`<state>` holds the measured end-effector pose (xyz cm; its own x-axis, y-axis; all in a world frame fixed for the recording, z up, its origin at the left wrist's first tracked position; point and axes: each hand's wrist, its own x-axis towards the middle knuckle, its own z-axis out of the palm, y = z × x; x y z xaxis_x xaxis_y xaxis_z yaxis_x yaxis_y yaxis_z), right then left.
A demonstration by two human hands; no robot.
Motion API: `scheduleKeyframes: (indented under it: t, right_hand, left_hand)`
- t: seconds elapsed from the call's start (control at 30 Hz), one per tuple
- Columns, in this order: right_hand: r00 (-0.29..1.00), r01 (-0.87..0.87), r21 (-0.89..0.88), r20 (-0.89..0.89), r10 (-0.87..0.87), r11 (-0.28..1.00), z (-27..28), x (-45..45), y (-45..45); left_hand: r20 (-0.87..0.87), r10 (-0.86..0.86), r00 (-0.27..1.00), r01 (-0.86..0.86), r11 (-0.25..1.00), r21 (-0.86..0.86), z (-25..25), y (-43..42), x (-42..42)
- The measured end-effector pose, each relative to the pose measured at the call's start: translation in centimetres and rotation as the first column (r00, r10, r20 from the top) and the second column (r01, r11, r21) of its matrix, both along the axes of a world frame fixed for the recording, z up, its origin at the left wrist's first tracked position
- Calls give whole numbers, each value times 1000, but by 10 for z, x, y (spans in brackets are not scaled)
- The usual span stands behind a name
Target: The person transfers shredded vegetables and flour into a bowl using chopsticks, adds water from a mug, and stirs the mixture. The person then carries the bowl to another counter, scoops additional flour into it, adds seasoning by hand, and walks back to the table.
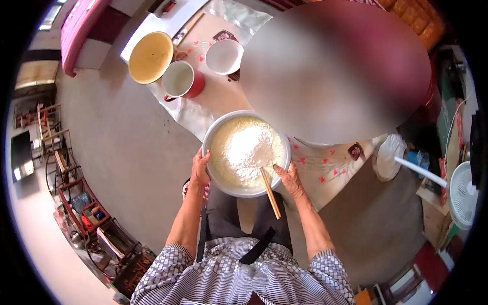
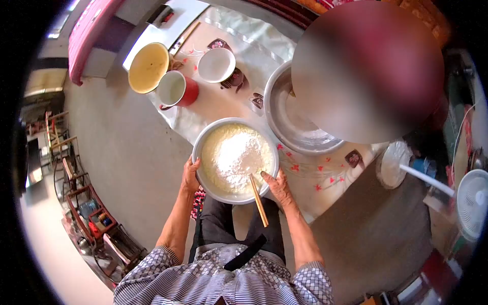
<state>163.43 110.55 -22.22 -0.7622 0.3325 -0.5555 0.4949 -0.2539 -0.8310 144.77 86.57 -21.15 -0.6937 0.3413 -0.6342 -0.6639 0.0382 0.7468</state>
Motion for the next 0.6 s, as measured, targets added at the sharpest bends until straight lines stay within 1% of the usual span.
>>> scheduleKeyframes:
  t: [0.03, 0.1, 0.13, 0.17, 0.23, 0.27, 0.33, 0.37, 0.4, 0.43, 0.47, 0.5, 0.53, 0.6]
  right_hand:
    - [999, 40, -1, -9, -40, 999, -5, -4, -1]
    - [991, 130, 1, -20, -130, 992, -13, -23, -7]
    - [985, 173, 45, -21, -172, 984, -15, -31, -10]
    - [981, 195, 47, 2, -195, 980, -19, -38, -14]
    - [978, 199, 37, 58, -201, 979, -27, -49, -16]
    - [968, 226, 70, 97, -232, 972, -37, -44, -21]
    - [952, 288, 106, 79, -297, 952, -43, -56, -28]
    - [944, 313, 136, 67, -324, 940, -47, -58, -31]
    - [936, 332, 164, 64, -346, 929, -50, -60, -34]
    - [930, 342, 186, 72, -359, 921, -50, -60, -37]
    - [918, 348, 165, 140, -371, 923, -51, -59, -40]
    - [906, 356, 153, 187, -381, 922, -50, -58, -39]
    - [915, 369, 221, 84, -395, 903, -54, -59, -40]
    - [957, 285, 357, -53, -286, 889, -80, -50, -38]
  left_hand:
    - [-11, -35, 999, 35, 999, -3, -7, 3, -4]
    - [19, -44, 999, 45, 999, -27, -23, 6, -27]
    - [25, -53, 998, 54, 998, -29, -32, 12, -42]
    - [12, -111, 994, 112, 993, -25, -40, 13, -56]
    - [-4, -186, 983, 186, 982, -31, -43, 13, -75]
    - [-35, -134, 990, 132, 990, -55, -36, 24, -74]
    - [-108, -230, 967, 216, 968, -129, -26, 35, -92]
    - [-136, -282, 950, 258, 951, -171, -31, 34, -98]
    - [-262, -401, 878, 355, 912, -206, -52, 24, -107]
    - [-264, -455, 851, 404, 886, -227, -63, 13, -106]
    - [-266, -507, 820, 450, 858, -247, -74, 2, -105]
    - [-189, -494, 849, 449, 861, -238, -63, 13, -107]
    - [-131, -476, 870, 442, 869, -222, -63, 20, -113]
    - [-79, -322, 944, 320, 947, -38, -76, 16, -116]
